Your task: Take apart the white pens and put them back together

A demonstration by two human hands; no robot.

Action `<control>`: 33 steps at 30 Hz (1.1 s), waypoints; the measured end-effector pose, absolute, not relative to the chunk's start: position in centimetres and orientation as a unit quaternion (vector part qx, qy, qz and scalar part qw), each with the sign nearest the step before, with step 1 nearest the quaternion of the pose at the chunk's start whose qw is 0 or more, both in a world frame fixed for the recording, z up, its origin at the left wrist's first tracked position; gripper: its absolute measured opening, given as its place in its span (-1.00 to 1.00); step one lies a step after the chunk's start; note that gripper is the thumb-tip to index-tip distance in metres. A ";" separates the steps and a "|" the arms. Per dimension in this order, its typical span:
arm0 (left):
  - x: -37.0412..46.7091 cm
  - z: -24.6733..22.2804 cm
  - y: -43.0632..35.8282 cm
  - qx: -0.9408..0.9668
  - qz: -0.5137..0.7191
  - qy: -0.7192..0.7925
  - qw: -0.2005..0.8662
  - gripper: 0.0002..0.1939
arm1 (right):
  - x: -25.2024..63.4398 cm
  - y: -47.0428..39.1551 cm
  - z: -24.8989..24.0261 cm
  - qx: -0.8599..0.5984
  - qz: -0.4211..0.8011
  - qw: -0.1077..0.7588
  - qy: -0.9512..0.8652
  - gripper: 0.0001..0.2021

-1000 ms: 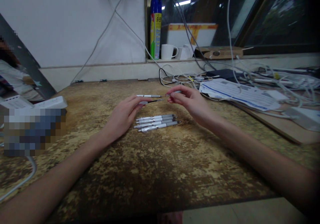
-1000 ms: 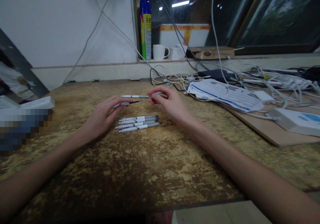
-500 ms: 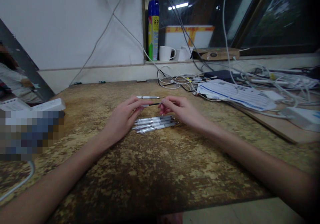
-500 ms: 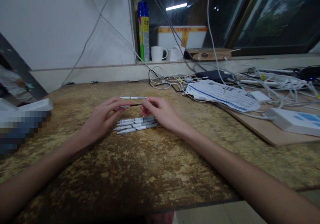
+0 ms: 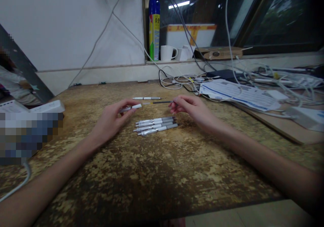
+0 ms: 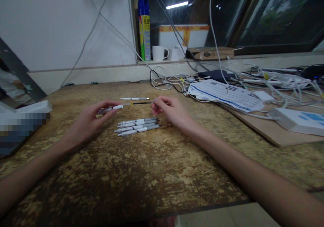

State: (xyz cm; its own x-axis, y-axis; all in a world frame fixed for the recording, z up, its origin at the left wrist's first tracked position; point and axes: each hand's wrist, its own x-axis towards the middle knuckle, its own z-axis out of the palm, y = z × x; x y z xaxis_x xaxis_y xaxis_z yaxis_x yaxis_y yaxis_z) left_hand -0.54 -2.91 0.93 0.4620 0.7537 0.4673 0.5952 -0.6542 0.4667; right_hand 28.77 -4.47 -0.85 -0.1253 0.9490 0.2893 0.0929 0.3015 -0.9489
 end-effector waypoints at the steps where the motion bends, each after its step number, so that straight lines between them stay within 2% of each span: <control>1: -0.7 0.9 -2.9 0.845 0.332 0.403 0.117 -0.71 | 28.9 -4.5 -1.0 -0.418 0.427 0.517 -0.613 -0.68; 12: 0.0 1.1 -3.7 0.850 0.320 0.401 0.119 -0.71 | 28.0 -5.2 -0.8 -0.399 0.513 0.536 -0.539 -0.63; 23: -0.1 1.0 -3.6 0.845 0.324 0.408 0.124 -0.68 | 28.2 -5.5 -0.3 -0.443 0.373 0.489 -0.652 -0.76; 33: -0.1 1.0 -3.7 0.840 0.326 0.415 0.124 -0.69 | 28.3 -5.6 -0.4 -0.474 0.360 0.466 -0.655 -0.78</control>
State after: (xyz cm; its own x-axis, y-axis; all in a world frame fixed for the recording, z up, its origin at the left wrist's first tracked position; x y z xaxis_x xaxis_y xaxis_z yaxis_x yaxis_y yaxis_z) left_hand -0.08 -3.68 1.03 0.4436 0.7779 0.4451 0.6160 -0.6253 0.4790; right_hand 28.26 -5.56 -0.40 -0.1169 0.9559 0.2693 0.2852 0.2921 -0.9129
